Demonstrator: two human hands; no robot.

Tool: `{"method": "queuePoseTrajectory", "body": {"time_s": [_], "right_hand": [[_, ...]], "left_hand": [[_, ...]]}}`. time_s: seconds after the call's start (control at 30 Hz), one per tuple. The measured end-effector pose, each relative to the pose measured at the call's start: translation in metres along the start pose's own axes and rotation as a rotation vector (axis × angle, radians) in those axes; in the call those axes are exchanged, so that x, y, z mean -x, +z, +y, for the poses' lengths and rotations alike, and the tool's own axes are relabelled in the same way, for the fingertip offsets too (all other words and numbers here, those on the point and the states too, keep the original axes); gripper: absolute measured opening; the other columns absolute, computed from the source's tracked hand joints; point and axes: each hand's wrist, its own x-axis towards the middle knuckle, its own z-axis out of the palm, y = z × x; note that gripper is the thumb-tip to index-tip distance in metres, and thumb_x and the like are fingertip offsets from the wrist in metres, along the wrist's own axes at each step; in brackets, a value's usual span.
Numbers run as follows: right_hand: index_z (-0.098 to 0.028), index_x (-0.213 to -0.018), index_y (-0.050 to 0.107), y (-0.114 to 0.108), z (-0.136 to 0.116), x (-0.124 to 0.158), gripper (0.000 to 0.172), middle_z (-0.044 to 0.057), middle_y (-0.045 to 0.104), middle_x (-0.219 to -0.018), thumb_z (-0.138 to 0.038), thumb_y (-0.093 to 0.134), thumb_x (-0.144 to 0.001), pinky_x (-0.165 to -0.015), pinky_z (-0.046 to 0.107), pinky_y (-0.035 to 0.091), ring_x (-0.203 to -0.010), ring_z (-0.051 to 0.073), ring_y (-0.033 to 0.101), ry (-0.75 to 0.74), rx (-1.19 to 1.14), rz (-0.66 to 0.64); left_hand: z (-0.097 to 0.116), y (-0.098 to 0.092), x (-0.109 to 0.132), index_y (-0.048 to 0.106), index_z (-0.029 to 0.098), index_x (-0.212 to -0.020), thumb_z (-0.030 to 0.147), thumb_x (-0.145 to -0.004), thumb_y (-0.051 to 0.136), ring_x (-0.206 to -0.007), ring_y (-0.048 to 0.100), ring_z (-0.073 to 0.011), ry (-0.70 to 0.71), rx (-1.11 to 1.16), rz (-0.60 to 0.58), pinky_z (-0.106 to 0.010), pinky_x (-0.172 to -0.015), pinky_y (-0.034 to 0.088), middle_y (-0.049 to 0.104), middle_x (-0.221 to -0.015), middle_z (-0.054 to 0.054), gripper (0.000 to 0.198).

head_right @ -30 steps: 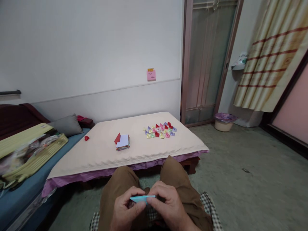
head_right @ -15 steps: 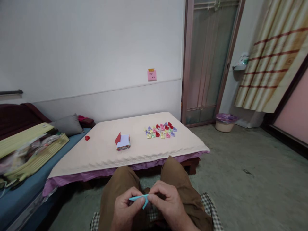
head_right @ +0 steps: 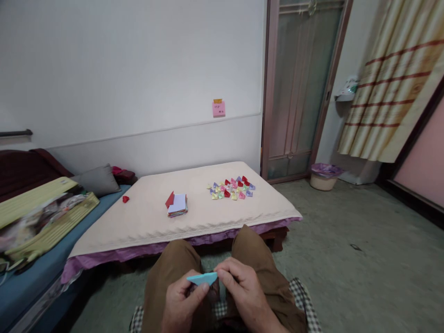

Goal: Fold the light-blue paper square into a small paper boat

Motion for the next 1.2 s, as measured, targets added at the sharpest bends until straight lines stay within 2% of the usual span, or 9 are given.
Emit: {"method": "queuePoseTrajectory", "body": {"time_s": [0.1, 0.23, 0.47, 0.67, 0.77, 0.9, 1.0, 1.1, 1.2], "right_hand": [[-0.021, -0.088, 0.065, -0.001, -0.002, 0.001, 0.01, 0.006, 0.065, -0.089, -0.026, 0.057, -0.084, -0.075, 0.029, 0.047, -0.085, 0.021, 0.059, -0.172, 0.084, 0.065], [-0.022, -0.083, 0.063, 0.001, -0.004, 0.003, 0.008, 0.007, 0.064, -0.096, -0.015, 0.061, -0.079, -0.08, 0.032, 0.046, -0.091, 0.022, 0.058, -0.329, 0.235, 0.027], [-0.022, -0.078, 0.058, 0.002, -0.002, 0.003, 0.008, 0.008, 0.061, -0.1, -0.014, 0.061, -0.078, -0.081, 0.034, 0.046, -0.094, 0.023, 0.056, -0.29, 0.277, -0.037], [-0.022, -0.078, 0.059, -0.001, -0.007, 0.002, 0.004, 0.008, 0.061, -0.103, -0.018, 0.059, -0.079, -0.083, 0.034, 0.046, -0.099, 0.024, 0.056, -0.203, 0.214, -0.111], [-0.022, -0.077, 0.061, -0.001, -0.007, 0.001, 0.005, 0.008, 0.062, -0.105, -0.018, 0.059, -0.08, -0.085, 0.035, 0.045, -0.101, 0.024, 0.055, -0.172, 0.192, -0.145], [-0.022, -0.075, 0.062, -0.002, -0.004, 0.0, 0.008, 0.008, 0.063, -0.104, -0.018, 0.059, -0.08, -0.086, 0.035, 0.044, -0.099, 0.023, 0.056, -0.142, 0.167, -0.163], [-0.021, -0.073, 0.064, -0.003, -0.001, -0.002, 0.012, 0.008, 0.063, -0.104, -0.021, 0.057, -0.083, -0.087, 0.035, 0.043, -0.1, 0.023, 0.055, -0.08, 0.086, -0.171], [-0.019, -0.069, 0.067, -0.004, 0.002, -0.006, 0.016, 0.009, 0.063, -0.102, -0.031, 0.063, -0.079, -0.086, 0.036, 0.041, -0.099, 0.024, 0.056, 0.021, -0.06, -0.185], [-0.017, -0.063, 0.069, -0.003, 0.005, -0.009, 0.024, 0.008, 0.064, -0.092, -0.04, 0.071, -0.071, -0.081, 0.036, 0.041, -0.089, 0.024, 0.058, 0.138, -0.254, -0.212]], "left_hand": [[0.002, -0.003, 0.0, 0.068, 0.016, -0.065, 0.034, -0.075, 0.063, -0.054, 0.042, -0.0113, 0.088, -0.106, 0.023, -0.021, -0.052, 0.033, 0.052, -0.057, 0.001, 0.021], [0.003, -0.006, -0.001, 0.068, 0.017, -0.068, 0.031, -0.079, 0.061, -0.054, 0.047, -0.0114, 0.189, -0.224, -0.056, -0.02, -0.053, 0.034, 0.053, -0.059, 0.001, 0.019], [0.0, -0.006, -0.002, 0.067, 0.017, -0.069, 0.028, -0.082, 0.057, -0.056, 0.05, -0.0122, 0.326, -0.326, -0.101, -0.02, -0.054, 0.036, 0.055, -0.06, -0.001, 0.02], [0.006, -0.008, -0.004, 0.067, 0.017, -0.069, 0.026, -0.082, 0.057, -0.055, 0.049, -0.012, 0.339, -0.353, -0.17, -0.02, -0.053, 0.035, 0.055, -0.059, -0.001, 0.019], [0.006, -0.005, -0.002, 0.066, 0.017, -0.069, 0.026, -0.08, 0.058, -0.052, 0.045, -0.0108, 0.281, -0.313, -0.162, -0.02, -0.051, 0.033, 0.053, -0.058, 0.0, 0.016], [0.0, -0.002, 0.0, 0.066, 0.019, -0.09, 0.026, -0.076, 0.061, -0.048, 0.04, -0.0093, 0.128, -0.161, -0.111, -0.019, -0.047, 0.031, 0.048, -0.055, 0.004, 0.016], [-0.004, -0.002, -0.001, 0.063, 0.019, -0.1, 0.029, -0.074, 0.064, -0.05, 0.041, -0.0093, 0.061, -0.039, -0.165, -0.019, -0.049, 0.033, 0.05, -0.058, 0.004, 0.028], [-0.005, -0.003, -0.004, 0.063, 0.016, -0.097, 0.038, -0.071, 0.068, -0.047, 0.042, -0.008, -0.031, 0.139, -0.247, -0.018, -0.045, 0.032, 0.051, -0.056, 0.004, 0.035], [-0.003, -0.002, -0.007, 0.062, 0.013, -0.092, 0.05, -0.077, 0.059, -0.038, 0.044, -0.007, -0.197, 0.399, -0.324, -0.017, -0.039, 0.031, 0.057, -0.054, 0.0, 0.04]]}}
